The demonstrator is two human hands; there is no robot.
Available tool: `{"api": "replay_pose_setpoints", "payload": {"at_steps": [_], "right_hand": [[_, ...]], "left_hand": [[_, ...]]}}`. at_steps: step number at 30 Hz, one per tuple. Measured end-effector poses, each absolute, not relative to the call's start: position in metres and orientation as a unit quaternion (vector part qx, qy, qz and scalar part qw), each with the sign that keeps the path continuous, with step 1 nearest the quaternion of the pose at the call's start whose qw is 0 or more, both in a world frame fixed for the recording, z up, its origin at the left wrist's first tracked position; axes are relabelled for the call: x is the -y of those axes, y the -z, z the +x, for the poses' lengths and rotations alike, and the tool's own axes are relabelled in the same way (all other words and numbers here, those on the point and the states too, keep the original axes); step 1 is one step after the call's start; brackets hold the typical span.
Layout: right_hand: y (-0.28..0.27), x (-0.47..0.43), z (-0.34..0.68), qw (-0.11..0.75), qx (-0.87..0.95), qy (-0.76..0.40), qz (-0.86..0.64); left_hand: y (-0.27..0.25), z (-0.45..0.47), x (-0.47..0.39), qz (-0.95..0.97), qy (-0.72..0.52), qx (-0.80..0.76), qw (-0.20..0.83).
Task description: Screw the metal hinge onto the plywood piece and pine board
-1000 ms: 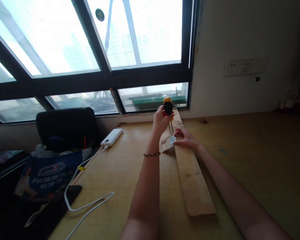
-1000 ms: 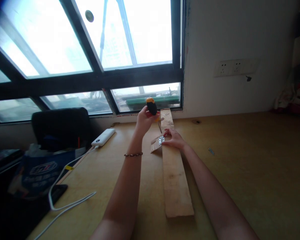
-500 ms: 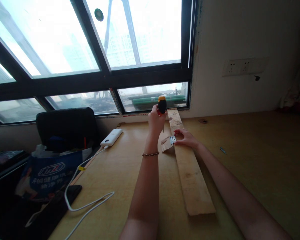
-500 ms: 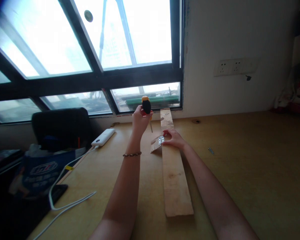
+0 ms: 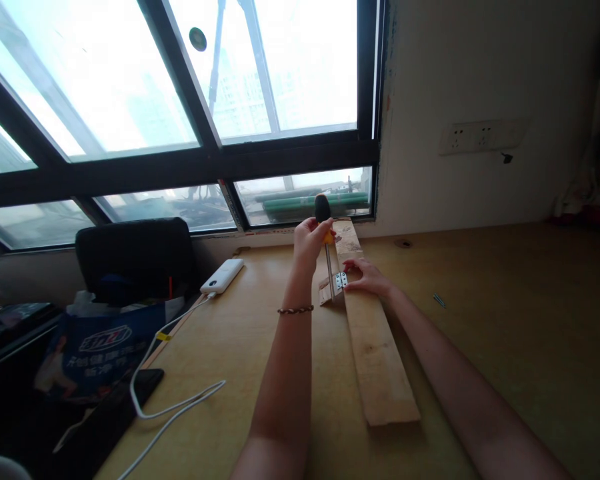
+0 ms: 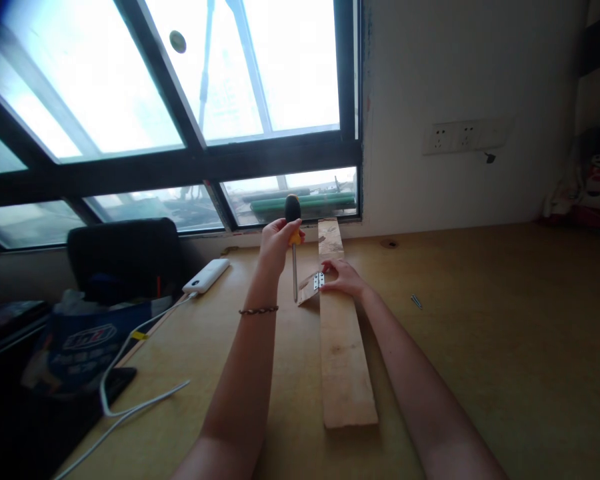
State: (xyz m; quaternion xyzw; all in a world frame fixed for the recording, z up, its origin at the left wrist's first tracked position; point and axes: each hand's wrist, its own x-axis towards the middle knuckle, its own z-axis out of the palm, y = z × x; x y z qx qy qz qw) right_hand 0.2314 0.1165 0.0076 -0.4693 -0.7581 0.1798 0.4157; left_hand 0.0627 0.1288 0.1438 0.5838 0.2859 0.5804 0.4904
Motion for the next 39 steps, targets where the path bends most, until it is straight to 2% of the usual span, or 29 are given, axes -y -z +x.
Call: {"api": "replay_pose_setpoints", "payload": {"at_steps": [4,8,11,14,17,21,24,28,32,39], "right_hand": [[-0.007,-0.116,0.232,0.414,0.760,-0.172,-0.471],[-0.006,-0.118,0.231,0.415,0.760,-0.173,-0.469],[-0.010,-0.115,0.231,0.414,0.760,-0.162,-0.475],[-0.018,-0.100,0.236,0.463,0.722,-0.081,-0.508],[-0.019,-0.074,0.250,0.512,0.652,-0.011,-0.560],[-0.002,-0.034,0.279,0.492,0.531,0.005,-0.690],[0.016,-0.013,0.299,0.438,0.485,0.039,-0.756],[0.029,-0.005,0.310,0.363,0.454,0.060,-0.811],[0.029,-0.005,0.307,0.324,0.457,0.066,-0.826],[0.021,-0.003,0.290,0.390,0.557,0.046,-0.732]], "left_hand": [[-0.127,0.066,-0.115,0.572,-0.530,-0.314,0.541],[-0.081,0.050,-0.104,0.556,-0.455,-0.392,0.575],[-0.044,0.024,-0.097,0.564,-0.410,-0.445,0.562],[-0.020,-0.007,-0.094,0.593,-0.383,-0.491,0.511],[-0.012,-0.032,-0.093,0.642,-0.343,-0.557,0.400],[-0.009,-0.049,-0.093,0.688,-0.282,-0.642,0.185],[-0.006,-0.053,-0.094,0.687,-0.234,-0.681,0.098],[0.001,-0.056,-0.096,0.672,-0.198,-0.708,0.085],[0.004,-0.055,-0.096,0.669,-0.184,-0.716,0.081],[0.002,-0.051,-0.093,0.668,-0.166,-0.721,0.076]]}}
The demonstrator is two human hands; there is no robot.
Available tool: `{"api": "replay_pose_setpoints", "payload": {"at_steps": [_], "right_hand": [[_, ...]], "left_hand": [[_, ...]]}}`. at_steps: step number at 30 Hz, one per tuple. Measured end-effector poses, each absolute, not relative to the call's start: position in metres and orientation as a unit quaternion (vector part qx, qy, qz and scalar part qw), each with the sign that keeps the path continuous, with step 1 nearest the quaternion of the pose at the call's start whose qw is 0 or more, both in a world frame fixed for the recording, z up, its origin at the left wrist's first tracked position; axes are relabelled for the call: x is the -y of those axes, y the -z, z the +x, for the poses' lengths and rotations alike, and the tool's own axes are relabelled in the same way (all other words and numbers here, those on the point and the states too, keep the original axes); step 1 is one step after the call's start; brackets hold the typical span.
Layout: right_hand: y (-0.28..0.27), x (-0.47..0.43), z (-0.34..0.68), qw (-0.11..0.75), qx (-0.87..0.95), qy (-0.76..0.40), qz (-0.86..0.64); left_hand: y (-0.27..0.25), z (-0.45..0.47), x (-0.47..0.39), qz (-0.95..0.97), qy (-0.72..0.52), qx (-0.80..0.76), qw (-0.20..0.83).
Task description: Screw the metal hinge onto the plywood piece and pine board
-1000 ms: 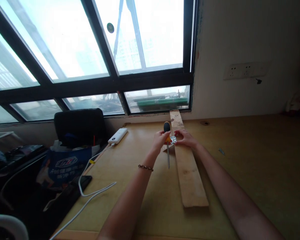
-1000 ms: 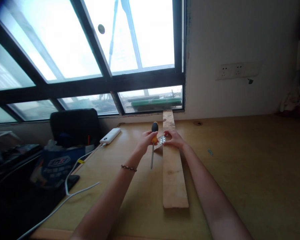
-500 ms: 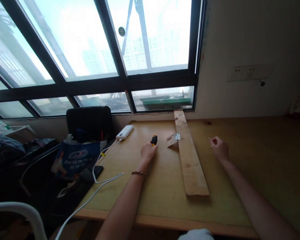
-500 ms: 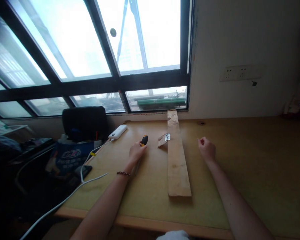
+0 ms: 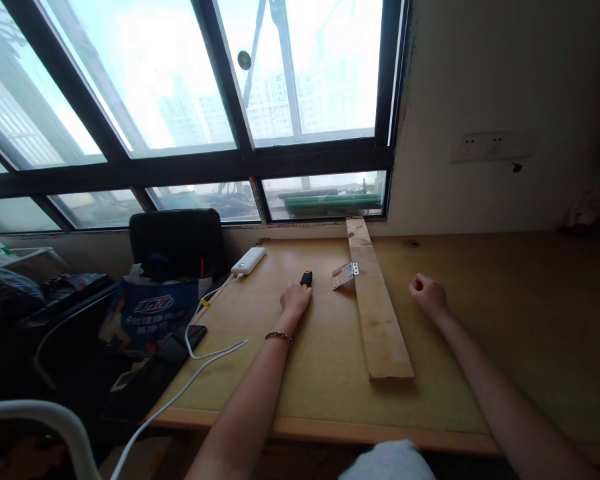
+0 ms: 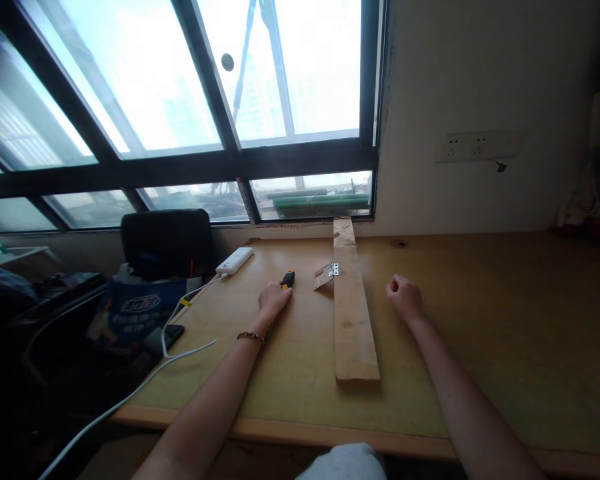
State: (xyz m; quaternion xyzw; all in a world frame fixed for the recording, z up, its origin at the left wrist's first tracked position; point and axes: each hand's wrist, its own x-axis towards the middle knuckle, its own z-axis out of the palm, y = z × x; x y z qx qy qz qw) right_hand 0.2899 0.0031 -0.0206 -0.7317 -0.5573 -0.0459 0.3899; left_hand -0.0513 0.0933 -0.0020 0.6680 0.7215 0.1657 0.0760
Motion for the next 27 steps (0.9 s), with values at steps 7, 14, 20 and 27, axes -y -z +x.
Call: {"api": "replay_pose_setpoints", "payload": {"at_steps": [7,14,20,27], "right_hand": [[-0.033,0.022,0.219,0.615,0.548,-0.323,-0.466],[-0.095,0.142,0.121,0.671,0.379,-0.606,-0.196],[-0.104,0.202,0.096,0.654,0.291,-0.683,-0.146],[-0.106,0.216,0.091,0.660,0.254,-0.697,-0.117]], "left_hand": [[-0.047,-0.035,-0.053,0.682,-0.335,-0.651,-0.007],[-0.095,0.002,0.124,0.708,-0.544,-0.283,0.350],[-0.098,0.004,0.197,0.684,-0.585,-0.267,0.346],[-0.108,-0.001,0.198,0.723,-0.599,-0.249,0.235]]}}
